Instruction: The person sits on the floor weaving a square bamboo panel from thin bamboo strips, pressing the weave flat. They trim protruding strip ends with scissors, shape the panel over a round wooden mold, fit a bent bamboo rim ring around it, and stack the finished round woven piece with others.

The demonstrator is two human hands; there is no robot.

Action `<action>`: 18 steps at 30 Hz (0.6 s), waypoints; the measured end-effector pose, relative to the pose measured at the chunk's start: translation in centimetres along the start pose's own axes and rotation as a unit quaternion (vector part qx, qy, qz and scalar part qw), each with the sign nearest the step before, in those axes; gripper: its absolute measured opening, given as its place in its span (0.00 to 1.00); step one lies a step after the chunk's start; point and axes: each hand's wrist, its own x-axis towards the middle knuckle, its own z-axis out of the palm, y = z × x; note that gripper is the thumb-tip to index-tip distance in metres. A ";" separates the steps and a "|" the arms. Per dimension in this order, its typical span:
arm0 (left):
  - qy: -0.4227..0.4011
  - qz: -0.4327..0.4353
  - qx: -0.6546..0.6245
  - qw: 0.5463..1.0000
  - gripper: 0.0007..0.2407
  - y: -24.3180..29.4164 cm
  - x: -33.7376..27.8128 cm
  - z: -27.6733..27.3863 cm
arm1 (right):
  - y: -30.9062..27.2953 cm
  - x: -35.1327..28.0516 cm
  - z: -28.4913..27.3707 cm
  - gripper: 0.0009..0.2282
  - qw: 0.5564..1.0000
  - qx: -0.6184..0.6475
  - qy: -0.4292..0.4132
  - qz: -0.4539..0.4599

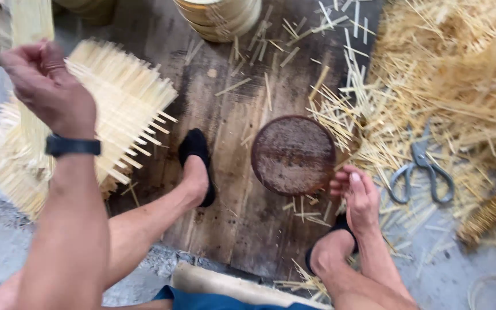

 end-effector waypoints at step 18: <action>-0.607 0.185 -0.136 0.761 0.29 15.1 -23.0 10.8 | -4.8 2.4 -0.3 0.19 0.994 0.003 -0.040 0.104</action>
